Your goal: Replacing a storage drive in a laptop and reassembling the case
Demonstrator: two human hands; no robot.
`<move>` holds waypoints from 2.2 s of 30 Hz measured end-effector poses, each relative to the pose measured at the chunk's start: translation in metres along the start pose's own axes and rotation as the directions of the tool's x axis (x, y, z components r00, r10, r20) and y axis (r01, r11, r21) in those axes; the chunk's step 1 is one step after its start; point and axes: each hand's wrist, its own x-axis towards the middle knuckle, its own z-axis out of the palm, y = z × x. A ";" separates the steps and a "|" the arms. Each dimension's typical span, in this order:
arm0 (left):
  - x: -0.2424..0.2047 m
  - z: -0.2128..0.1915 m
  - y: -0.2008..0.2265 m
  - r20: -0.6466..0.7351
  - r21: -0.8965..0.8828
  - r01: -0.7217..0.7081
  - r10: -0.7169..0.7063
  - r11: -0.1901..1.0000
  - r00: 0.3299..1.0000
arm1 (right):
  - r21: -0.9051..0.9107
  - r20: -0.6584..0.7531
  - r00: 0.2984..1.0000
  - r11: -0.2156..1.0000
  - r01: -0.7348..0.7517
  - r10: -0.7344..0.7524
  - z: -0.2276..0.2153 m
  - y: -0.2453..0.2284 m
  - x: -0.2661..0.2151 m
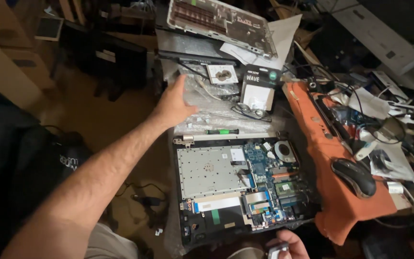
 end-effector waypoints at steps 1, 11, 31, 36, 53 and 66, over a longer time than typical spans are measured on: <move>-0.002 -0.001 -0.002 -0.037 0.058 -0.116 0.119 0.992 0.992 | -0.136 -0.050 0.990 0.983 0.126 -0.134 0.037 -0.019 -0.013; -0.009 0.011 -0.030 -0.122 0.410 -0.340 0.420 0.846 0.899 | 0.163 0.048 0.997 0.985 0.048 -0.057 0.118 -0.094 -0.037; -0.062 -0.003 0.021 0.023 0.149 -0.463 0.465 0.873 0.885 | 0.149 0.063 0.975 0.968 0.203 -0.214 0.173 -0.141 -0.065; -0.176 -0.023 0.097 0.165 -0.170 -0.440 0.466 0.882 0.869 | 0.034 0.069 0.974 0.976 0.216 -0.218 0.183 -0.145 -0.063; -0.277 -0.015 0.107 -0.077 -0.384 -0.594 0.616 0.707 0.784 | -0.105 0.162 0.924 0.926 0.364 -0.345 0.205 -0.147 -0.083; -0.277 -0.020 0.106 -0.088 -0.363 -0.594 0.609 0.718 0.789 | -0.254 0.148 0.926 0.891 0.376 -0.348 0.207 -0.145 -0.081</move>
